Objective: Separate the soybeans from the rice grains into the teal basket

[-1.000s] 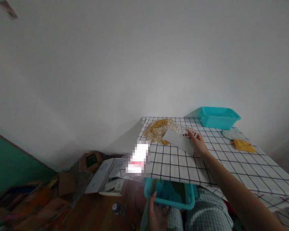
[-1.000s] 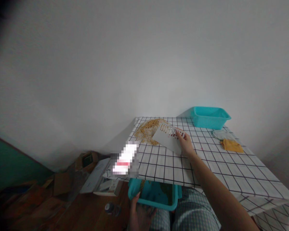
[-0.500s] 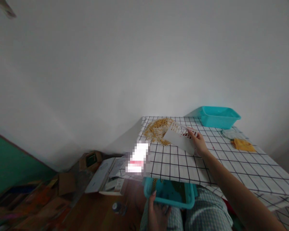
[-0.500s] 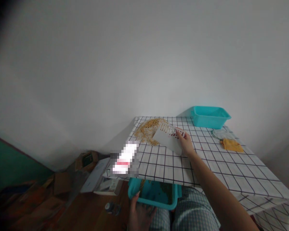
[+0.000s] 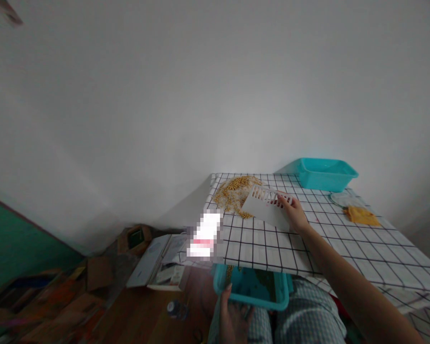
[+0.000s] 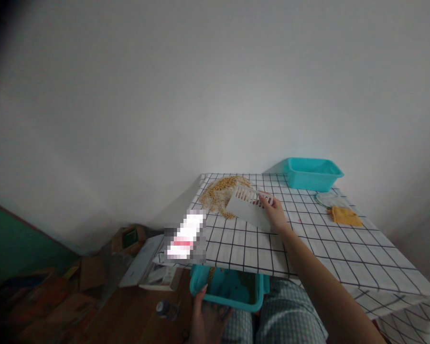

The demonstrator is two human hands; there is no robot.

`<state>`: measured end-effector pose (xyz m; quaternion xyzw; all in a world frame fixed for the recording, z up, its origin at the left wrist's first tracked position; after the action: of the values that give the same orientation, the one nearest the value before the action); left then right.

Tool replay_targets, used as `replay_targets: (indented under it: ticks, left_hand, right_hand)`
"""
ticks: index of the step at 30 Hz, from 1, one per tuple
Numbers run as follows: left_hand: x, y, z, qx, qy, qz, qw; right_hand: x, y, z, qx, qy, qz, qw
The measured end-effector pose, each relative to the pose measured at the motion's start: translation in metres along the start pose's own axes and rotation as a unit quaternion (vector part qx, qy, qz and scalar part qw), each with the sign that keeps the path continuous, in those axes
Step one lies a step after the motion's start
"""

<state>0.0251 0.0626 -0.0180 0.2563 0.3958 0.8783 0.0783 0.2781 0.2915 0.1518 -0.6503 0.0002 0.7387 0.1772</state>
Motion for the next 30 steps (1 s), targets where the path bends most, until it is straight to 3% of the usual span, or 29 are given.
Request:
replay_targets:
  ticks: [5, 16, 30]
  left_hand:
    - [0.001, -0.001, -0.001, -0.004, -0.002, 0.005, 1.0]
    - [0.002, -0.001, -0.002, -0.004, 0.005, 0.002, 1.0]
    - [0.003, -0.003, 0.001, -0.022, 0.009, 0.002, 1.0]
  right_hand:
    - [-0.002, -0.004, -0.013, 0.05, 0.021, -0.009, 0.998]
    - [-0.009, -0.008, -0.034, 0.084, 0.061, -0.014, 0.994]
    - [-0.004, -0.005, -0.029, 0.063, 0.07, 0.028, 0.995]
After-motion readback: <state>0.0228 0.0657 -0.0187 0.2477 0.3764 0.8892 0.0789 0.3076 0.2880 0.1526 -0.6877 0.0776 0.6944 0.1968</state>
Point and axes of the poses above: each hand's wrist, its own y-axis away from the middle knuckle, its own z-axis out of the palm, x = y × z, the point moved 9 cm from there along -y, towards the middle knuckle, and after that the axes turned 2 degrees about x, right-handed, at the moved point
